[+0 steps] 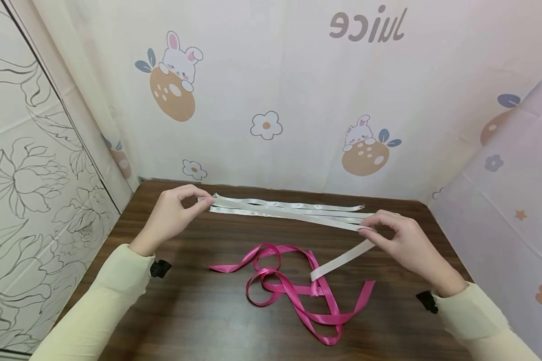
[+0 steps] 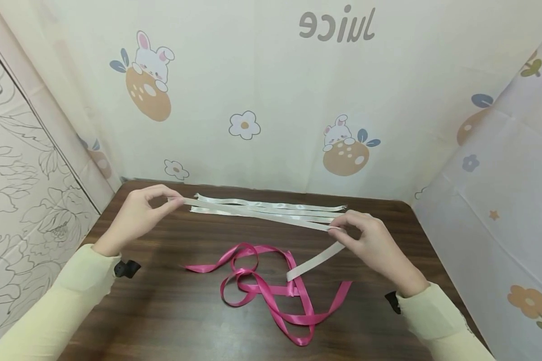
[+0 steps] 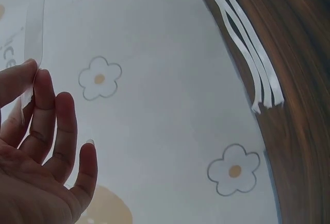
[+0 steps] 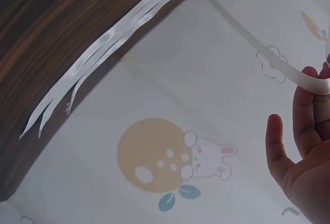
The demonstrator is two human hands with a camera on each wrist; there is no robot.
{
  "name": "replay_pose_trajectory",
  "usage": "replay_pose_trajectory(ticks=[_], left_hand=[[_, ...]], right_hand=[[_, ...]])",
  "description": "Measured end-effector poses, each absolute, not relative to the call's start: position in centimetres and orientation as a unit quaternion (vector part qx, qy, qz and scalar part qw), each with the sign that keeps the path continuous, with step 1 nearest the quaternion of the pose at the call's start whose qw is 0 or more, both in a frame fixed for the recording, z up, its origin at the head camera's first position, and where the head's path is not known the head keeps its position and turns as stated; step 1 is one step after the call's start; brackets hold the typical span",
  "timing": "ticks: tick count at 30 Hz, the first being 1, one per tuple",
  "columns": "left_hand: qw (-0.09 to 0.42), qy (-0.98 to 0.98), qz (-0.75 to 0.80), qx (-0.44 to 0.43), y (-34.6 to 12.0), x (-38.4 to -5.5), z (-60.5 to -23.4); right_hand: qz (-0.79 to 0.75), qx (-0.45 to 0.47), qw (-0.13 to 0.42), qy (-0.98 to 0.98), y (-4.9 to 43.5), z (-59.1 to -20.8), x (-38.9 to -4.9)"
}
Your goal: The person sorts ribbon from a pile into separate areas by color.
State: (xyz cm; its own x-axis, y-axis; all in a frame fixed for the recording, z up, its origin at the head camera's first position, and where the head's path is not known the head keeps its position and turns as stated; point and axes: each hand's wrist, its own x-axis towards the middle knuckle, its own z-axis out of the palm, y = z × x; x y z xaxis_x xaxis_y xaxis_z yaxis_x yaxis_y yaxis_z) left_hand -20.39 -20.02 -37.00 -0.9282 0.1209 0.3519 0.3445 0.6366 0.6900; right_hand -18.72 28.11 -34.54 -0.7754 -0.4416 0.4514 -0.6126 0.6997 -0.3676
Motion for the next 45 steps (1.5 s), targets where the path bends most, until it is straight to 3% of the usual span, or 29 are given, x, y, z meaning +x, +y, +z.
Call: replay_pose_trajectory(ticks=[20,45], left_hand=[[0.124,-0.903,-0.403,-0.08,-22.9,-21.6,-38.8],[0.081,-0.92,-0.381,-0.046,-24.5,-24.2,-41.9]], right_hand=[[0.255,0.213,0.202,-0.921,33.3,-36.5,-20.4],[0.243,0.065,0.1,-0.962,39.7,-39.0,-22.5]])
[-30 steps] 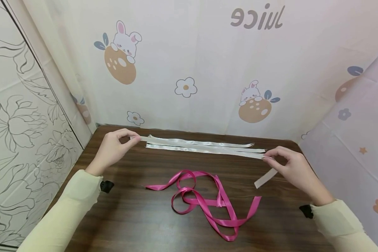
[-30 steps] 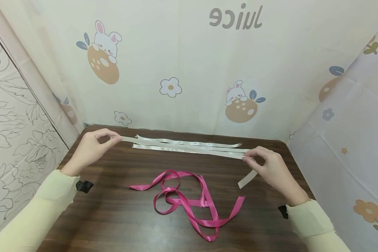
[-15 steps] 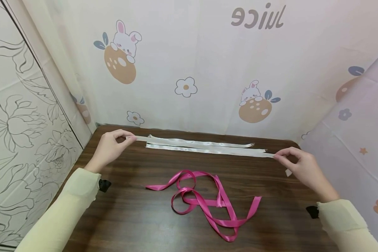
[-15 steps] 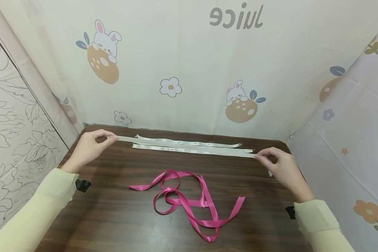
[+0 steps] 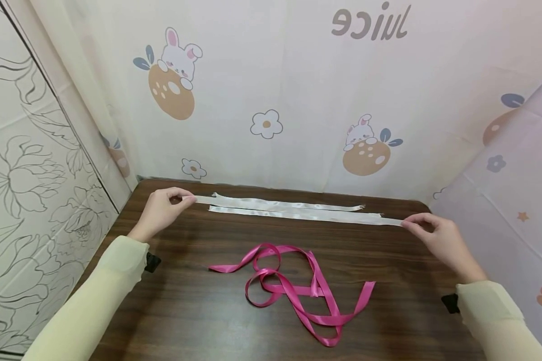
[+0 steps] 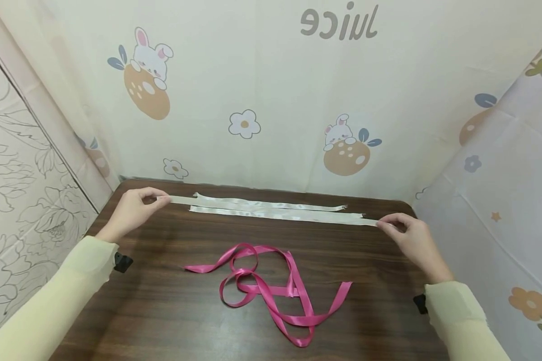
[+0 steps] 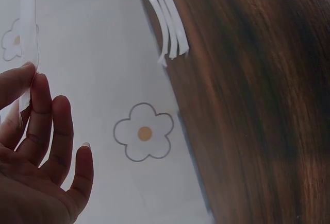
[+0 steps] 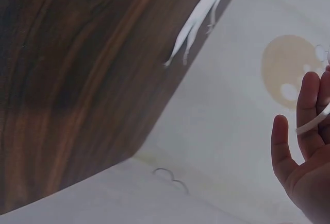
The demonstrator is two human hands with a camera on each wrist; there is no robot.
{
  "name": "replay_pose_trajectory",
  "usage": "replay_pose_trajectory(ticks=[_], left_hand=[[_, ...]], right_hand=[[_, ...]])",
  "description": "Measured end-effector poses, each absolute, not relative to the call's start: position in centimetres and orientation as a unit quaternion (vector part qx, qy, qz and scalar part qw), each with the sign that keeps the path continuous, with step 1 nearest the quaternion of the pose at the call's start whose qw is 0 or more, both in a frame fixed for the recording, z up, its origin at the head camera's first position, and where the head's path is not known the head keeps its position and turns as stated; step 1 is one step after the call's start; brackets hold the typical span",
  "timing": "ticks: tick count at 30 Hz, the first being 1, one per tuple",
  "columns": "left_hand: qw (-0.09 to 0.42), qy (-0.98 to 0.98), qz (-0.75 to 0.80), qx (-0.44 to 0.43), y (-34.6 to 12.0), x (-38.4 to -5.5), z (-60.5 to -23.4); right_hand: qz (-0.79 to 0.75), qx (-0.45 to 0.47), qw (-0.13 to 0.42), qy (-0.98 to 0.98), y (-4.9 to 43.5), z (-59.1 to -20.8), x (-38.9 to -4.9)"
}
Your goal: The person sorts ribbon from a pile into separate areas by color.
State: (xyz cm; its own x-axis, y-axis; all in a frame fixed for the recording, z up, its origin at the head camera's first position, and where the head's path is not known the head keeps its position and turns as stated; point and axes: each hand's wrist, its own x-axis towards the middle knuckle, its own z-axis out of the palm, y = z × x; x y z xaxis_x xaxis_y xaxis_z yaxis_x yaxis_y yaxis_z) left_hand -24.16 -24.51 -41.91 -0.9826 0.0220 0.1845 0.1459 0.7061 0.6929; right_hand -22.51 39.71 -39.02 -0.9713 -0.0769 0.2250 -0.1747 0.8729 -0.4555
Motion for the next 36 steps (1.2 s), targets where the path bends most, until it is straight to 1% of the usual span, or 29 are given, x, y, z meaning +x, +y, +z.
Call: replay_pose_trajectory(ticks=[4,10,18,23,36], left_hand=[[0.071,-0.922,-0.377,-0.041,-24.4,-24.7,-42.5],[0.051,-0.923,-0.38,-0.042,-24.1,-25.4,-43.3],[0.035,-0.925,-0.377,-0.034,-23.7,-26.4,-45.0],[0.022,-0.927,-0.373,-0.027,-23.6,-26.8,-45.9],[0.013,-0.927,-0.375,-0.018,-23.3,-27.7,-48.2]], right_hand=[[0.242,0.051,0.085,-0.965,40.3,-39.6,-23.0],[0.25,0.041,0.078,-0.964,41.0,-40.7,-23.9],[0.238,0.036,0.064,-0.968,40.9,-42.0,-24.7],[0.228,0.031,0.045,-0.972,41.0,-43.1,-25.3],[0.226,0.014,0.015,-0.974,40.9,-45.3,-26.6]])
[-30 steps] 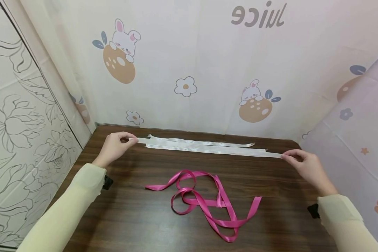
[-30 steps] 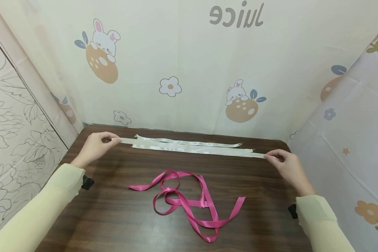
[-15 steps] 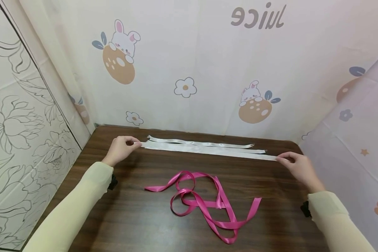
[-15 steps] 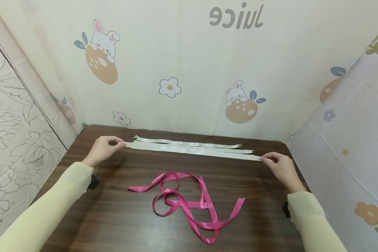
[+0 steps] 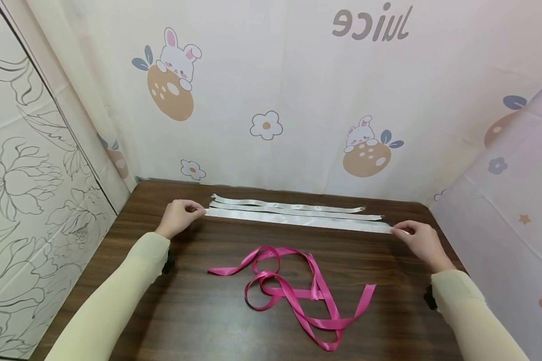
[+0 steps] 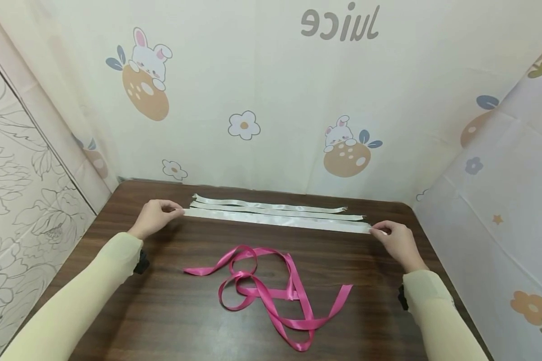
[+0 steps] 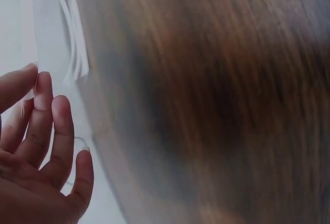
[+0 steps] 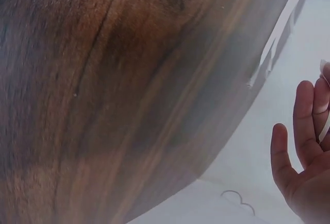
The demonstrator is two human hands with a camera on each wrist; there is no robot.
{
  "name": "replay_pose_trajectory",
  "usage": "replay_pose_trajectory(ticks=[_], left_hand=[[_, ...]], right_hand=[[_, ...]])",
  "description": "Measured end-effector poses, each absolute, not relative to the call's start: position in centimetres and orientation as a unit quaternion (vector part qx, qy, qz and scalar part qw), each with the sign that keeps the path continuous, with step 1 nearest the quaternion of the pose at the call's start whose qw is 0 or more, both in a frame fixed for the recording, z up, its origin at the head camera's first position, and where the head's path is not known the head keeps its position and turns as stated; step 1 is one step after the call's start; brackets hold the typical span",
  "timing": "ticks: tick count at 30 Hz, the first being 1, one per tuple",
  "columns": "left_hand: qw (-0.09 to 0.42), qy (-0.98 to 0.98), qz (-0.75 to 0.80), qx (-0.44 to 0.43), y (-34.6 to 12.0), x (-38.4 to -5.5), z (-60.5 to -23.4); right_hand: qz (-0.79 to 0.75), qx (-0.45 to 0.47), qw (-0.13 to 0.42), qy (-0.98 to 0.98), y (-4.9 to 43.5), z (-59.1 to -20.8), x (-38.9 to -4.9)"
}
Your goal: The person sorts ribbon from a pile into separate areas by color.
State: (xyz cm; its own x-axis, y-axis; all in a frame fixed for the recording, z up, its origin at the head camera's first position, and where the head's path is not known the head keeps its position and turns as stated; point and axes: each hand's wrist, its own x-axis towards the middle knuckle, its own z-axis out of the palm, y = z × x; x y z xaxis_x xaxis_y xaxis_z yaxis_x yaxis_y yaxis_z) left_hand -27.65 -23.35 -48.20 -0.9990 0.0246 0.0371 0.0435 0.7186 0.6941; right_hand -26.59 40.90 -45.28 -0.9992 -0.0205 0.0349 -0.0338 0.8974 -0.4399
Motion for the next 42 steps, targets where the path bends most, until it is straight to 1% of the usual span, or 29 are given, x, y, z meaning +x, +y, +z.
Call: replay_pose_trajectory(ticks=[7,19,31,42], left_hand=[[0.006,-0.928,-0.374,0.0,-22.7,-28.1,-49.5],[0.017,-0.94,-0.339,0.037,-21.8,-28.7,-50.2],[0.012,-0.951,-0.302,0.061,-20.8,-29.2,-50.4],[0.015,-0.949,-0.306,0.069,-20.9,-29.3,-50.6]], right_hand=[[0.224,0.009,0.003,-0.975,41.0,-46.2,-27.0],[0.227,0.0,-0.001,-0.974,41.0,-47.6,-27.8],[0.21,-0.069,-0.035,-0.975,40.3,-48.3,-28.6],[0.198,-0.094,-0.037,-0.975,40.2,-48.8,-29.3]])
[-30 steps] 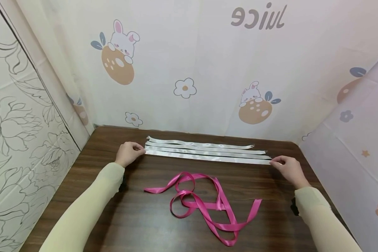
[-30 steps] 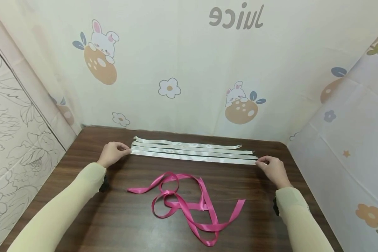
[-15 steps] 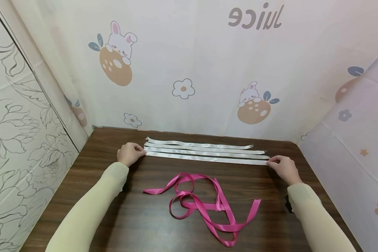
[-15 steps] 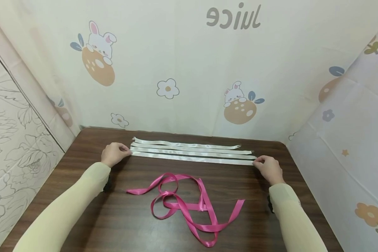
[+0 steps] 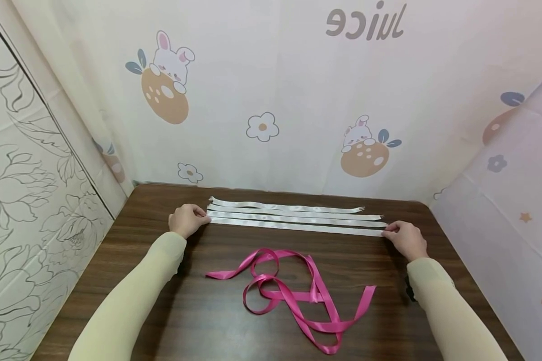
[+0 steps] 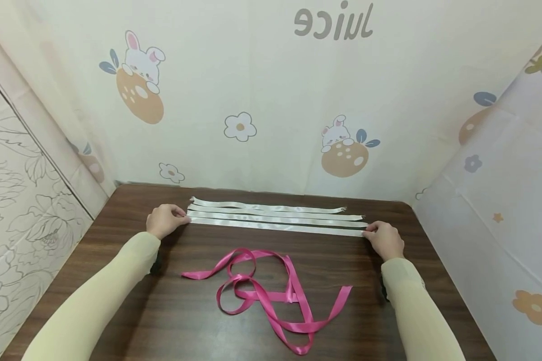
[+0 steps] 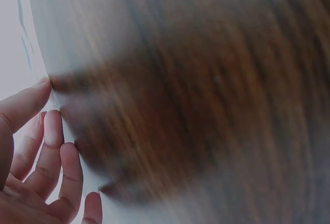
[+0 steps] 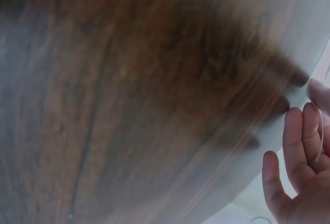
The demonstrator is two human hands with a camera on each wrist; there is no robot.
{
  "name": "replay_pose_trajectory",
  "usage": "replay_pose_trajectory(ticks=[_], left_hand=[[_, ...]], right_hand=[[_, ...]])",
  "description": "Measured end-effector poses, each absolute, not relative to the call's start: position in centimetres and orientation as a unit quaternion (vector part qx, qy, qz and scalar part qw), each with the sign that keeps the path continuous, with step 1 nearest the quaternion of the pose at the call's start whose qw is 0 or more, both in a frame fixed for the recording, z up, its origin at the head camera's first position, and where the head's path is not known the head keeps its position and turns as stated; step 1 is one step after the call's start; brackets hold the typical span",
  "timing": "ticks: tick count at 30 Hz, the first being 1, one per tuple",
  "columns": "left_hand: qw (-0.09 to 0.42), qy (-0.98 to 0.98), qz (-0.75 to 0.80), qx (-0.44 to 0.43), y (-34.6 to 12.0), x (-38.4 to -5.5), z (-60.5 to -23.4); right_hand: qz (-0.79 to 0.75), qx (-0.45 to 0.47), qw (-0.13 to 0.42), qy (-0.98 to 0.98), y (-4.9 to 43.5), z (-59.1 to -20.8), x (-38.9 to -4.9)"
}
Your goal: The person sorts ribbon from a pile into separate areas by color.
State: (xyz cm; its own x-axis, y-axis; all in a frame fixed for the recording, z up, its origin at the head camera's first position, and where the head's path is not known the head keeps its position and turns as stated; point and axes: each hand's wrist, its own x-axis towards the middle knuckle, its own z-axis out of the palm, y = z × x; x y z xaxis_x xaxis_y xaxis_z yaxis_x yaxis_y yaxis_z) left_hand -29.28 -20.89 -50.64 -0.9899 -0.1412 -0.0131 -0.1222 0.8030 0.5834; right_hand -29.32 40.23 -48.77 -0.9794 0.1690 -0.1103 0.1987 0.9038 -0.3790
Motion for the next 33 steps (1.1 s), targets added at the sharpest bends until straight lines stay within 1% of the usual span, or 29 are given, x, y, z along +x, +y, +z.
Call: replay_pose_trajectory(ticks=[6,14,24,33], left_hand=[[0.011,-0.949,-0.308,0.073,-20.79,-29.36,-50.52],[0.009,-0.947,-0.311,0.077,-20.66,-29.55,-50.62],[0.017,-0.948,-0.308,0.083,-20.49,-29.47,-50.68],[0.014,-0.946,-0.315,0.079,-20.7,-29.21,-50.33]], right_hand=[[-0.189,0.1,0.03,0.976,40.25,-48.84,-29.65],[-0.186,0.14,0.036,0.972,40.38,-49.0,-29.86],[-0.172,0.155,0.012,0.973,40.65,-49.37,-29.83],[-0.19,0.159,0.006,0.969,40.4,-48.91,-29.36]])
